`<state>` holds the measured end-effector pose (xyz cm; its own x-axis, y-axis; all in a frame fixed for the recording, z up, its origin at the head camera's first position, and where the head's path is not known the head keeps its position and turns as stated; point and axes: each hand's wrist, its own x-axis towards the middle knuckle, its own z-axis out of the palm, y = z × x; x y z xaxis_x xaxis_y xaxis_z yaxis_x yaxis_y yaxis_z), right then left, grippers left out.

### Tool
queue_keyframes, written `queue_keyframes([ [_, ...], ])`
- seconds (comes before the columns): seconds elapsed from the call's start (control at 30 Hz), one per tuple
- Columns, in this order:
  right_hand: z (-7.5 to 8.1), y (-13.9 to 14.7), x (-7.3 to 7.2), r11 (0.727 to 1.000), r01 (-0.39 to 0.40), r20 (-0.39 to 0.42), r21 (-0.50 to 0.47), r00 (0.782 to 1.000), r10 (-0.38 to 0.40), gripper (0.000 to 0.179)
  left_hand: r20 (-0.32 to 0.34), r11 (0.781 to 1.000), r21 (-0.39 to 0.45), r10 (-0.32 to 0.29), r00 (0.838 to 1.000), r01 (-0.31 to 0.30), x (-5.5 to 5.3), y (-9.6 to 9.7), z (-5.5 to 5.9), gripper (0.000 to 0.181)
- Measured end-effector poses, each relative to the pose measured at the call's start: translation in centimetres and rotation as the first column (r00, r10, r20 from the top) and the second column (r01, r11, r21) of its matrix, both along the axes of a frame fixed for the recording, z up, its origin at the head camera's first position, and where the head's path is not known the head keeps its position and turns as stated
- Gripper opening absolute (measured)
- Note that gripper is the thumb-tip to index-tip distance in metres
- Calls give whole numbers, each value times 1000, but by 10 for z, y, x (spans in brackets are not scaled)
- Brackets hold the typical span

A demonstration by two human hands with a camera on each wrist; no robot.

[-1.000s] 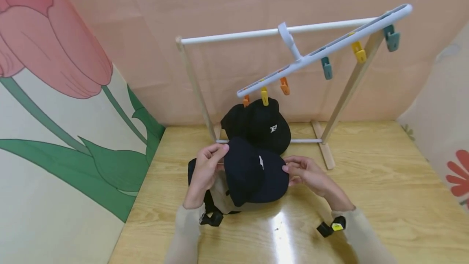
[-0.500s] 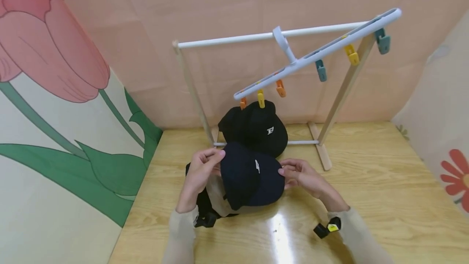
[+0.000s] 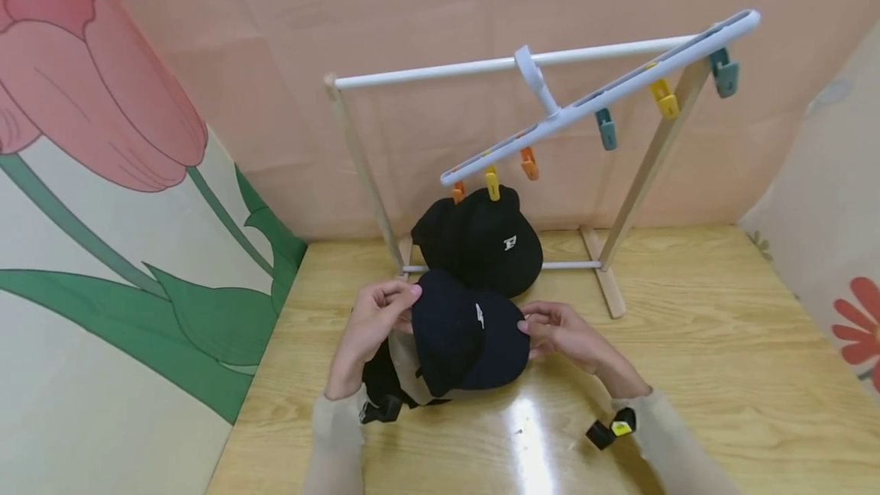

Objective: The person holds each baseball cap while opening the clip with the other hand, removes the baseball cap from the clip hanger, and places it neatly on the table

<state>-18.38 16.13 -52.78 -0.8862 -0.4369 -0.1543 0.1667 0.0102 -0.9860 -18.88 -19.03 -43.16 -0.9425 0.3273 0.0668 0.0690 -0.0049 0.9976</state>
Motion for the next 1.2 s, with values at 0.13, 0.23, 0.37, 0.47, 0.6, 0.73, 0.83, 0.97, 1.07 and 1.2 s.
queue_keyframes([
  [0.13,-1,-1,0,1000,-6,7,8,1000,6,49,22,1000,-17,2,1000,-1,0,0,0,31],
  [0.23,-6,-1,-2,1000,0,17,15,1000,-1,47,41,999,-34,13,999,-12,-1,1,0,30],
  [0.37,-13,-2,-4,1000,6,22,24,1000,-7,46,56,998,-64,31,998,-28,-2,2,-1,30],
  [0.47,-17,-2,-5,1000,3,26,30,1000,-4,46,62,995,-91,41,997,-36,-3,2,-3,28],
  [0.6,-20,-2,-6,999,0,33,33,999,-1,47,69,990,-127,62,996,-53,-4,3,-4,27],
  [0.73,-24,-1,-9,999,15,48,49,999,-18,49,77,987,-150,73,994,-61,-6,5,-5,29],
  [0.83,-27,0,-10,998,29,59,57,998,-32,50,79,984,-168,72,994,-58,-7,5,-8,30],
  [0.97,-31,-1,-10,997,40,56,61,997,-43,51,89,977,-202,81,993,-61,-8,4,-10,30],
  [1.07,-32,-4,-10,995,65,46,78,997,-69,50,98,969,-237,95,991,-69,-8,3,-11,30],
  [1.2,-33,-8,-10,988,117,36,99,992,-121,50,108,956,-282,116,987,-81,-9,1,-11,30],
])
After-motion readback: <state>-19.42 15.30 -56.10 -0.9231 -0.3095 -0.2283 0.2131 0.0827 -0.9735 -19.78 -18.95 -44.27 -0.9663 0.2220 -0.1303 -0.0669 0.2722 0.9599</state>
